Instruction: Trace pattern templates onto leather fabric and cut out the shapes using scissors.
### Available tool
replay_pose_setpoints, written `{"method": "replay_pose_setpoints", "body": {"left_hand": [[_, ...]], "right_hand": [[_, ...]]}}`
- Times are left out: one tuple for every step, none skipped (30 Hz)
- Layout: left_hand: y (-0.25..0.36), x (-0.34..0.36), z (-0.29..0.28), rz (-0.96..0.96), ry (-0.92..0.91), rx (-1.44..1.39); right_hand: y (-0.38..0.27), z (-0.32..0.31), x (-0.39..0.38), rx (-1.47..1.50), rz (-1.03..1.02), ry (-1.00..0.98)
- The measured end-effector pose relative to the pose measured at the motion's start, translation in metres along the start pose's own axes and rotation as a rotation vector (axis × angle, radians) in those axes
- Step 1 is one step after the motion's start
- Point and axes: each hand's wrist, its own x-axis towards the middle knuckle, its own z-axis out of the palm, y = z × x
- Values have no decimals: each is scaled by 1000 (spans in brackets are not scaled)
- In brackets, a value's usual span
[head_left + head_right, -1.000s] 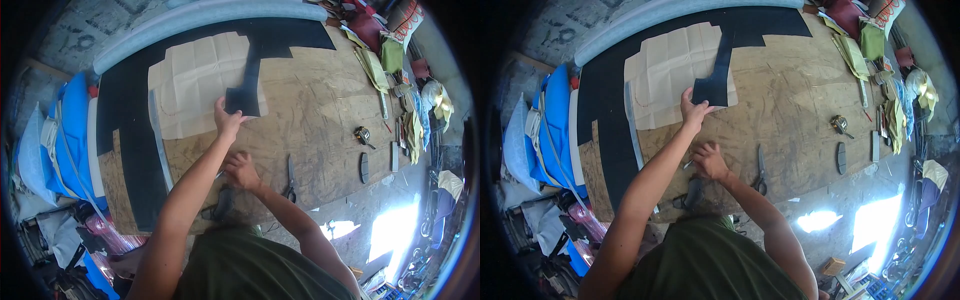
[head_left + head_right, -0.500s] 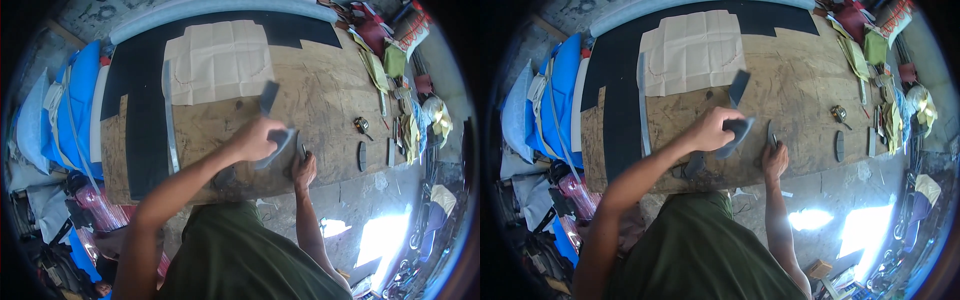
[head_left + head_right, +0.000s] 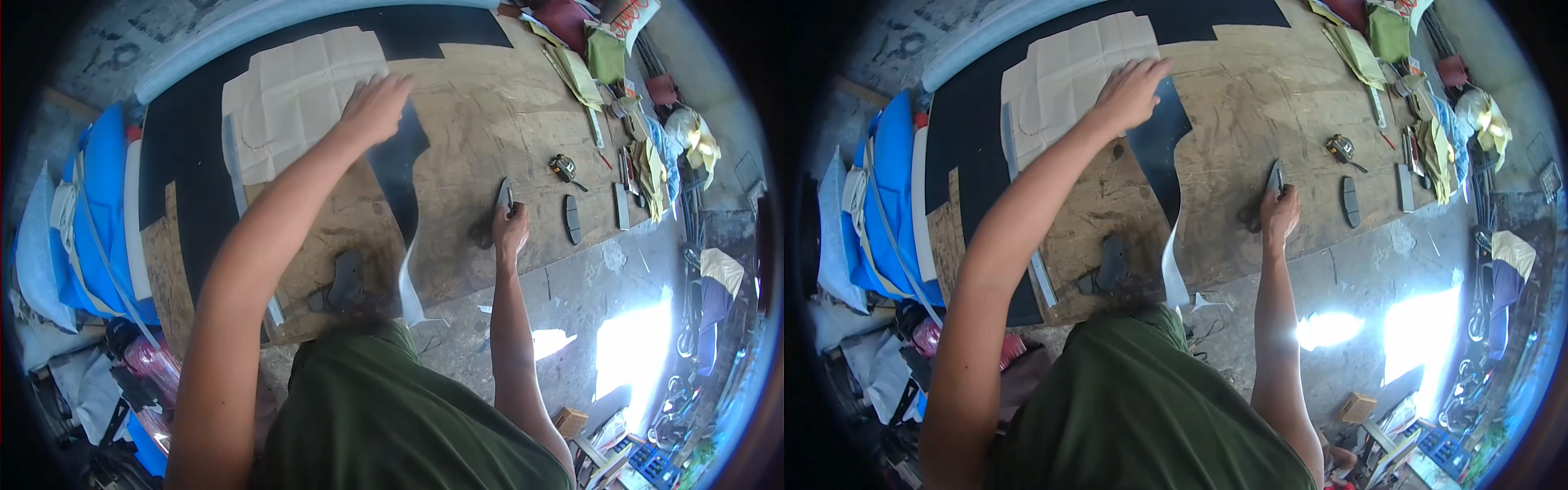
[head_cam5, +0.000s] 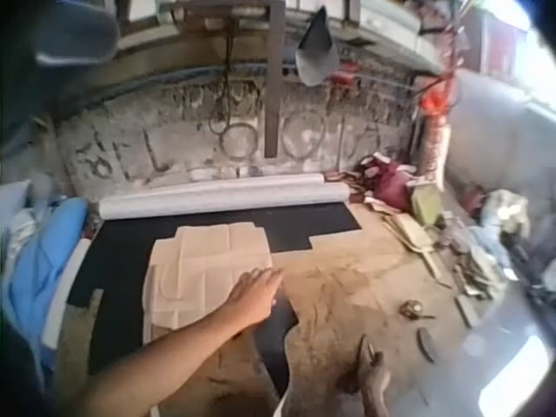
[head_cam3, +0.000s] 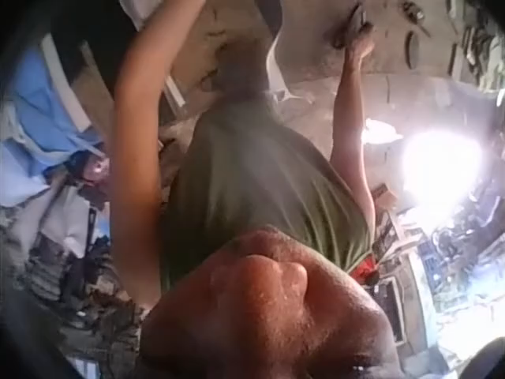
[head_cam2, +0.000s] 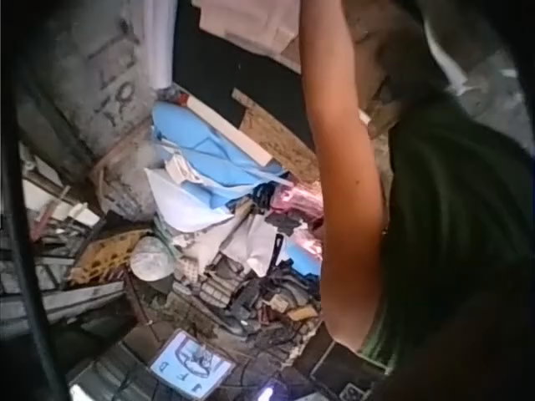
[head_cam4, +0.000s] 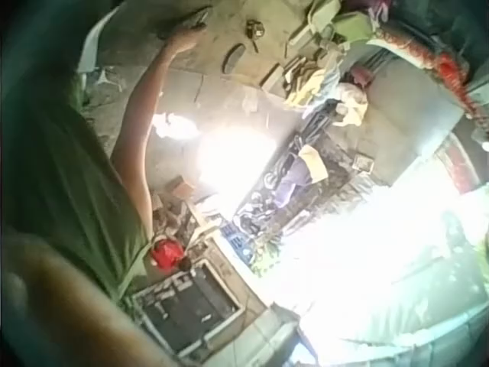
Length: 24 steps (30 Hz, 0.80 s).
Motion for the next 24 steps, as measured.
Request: {"method": "replay_pose_setpoints", "body": {"left_hand": [[9, -10, 18, -133, -192, -56], [21, -27, 31, -262, -390, -103], [18, -53, 44, -282, -528, -148], [20, -84, 55, -230, -489, -151], [20, -119, 69, -186, -444, -150], [30, -149, 80, -157, -450, -86], [44, -172, 85, -125, -458, -32], [62, -184, 83, -119, -471, -53], [80, -194, 81, -91, -542, -64], [95, -201, 75, -62, -610, -75], [106, -209, 68, -65, -621, -94], [117, -216, 61, -71, -648, -149], [129, -220, 53, -73, -673, -207], [137, -224, 47, -83, -696, -259], [141, -225, 45, -91, -716, -311], [138, -223, 48, -153, -660, -331], [130, -218, 54, -213, -601, -350], [120, -210, 62, -223, -600, -355], [103, -201, 73, -241, -590, -249], [88, -193, 78, -255, -579, -142], [81, -186, 82, -253, -573, -150], [73, -179, 85, -254, -608, -176], [62, -178, 85, -266, -655, -191], [53, -177, 84, -278, -701, -207]], "right_hand": [[9, -5, 1, -19, 26, 3], [13, -12, 0, 100, 134, -61], [4, -18, 1, 239, 226, -130], [-7, -23, 3, 378, 317, -200], [-26, -28, 9, 520, 399, -273], [-51, -37, 14, 683, 456, -342], [-73, -44, 15, 839, 519, -405], [-79, -44, 15, 821, 538, -400], [-85, -39, 19, 909, 525, -454], [-92, -37, 23, 998, 510, -507], [-100, -31, 24, 1017, 499, -578], [-109, -25, 25, 1036, 487, -649], [-114, -17, 27, 1017, 501, -647], [-120, -4, 30, 1036, 451, -736], [-121, 2, 30, 1056, 401, -822], [-125, 5, 30, 1047, 400, -834], [-128, 7, 30, 1020, 359, -834], [-131, 8, 29, 994, 319, -833], [-136, 10, 28, 974, 274, -837], [-142, 11, 28, 956, 227, -836], [-132, 20, 22, 980, 196, -794], [-124, 29, 18, 1005, 164, -748], [-131, 31, 12, 1008, 165, -757], [-138, 33, 5, 993, 140, -775]]}}
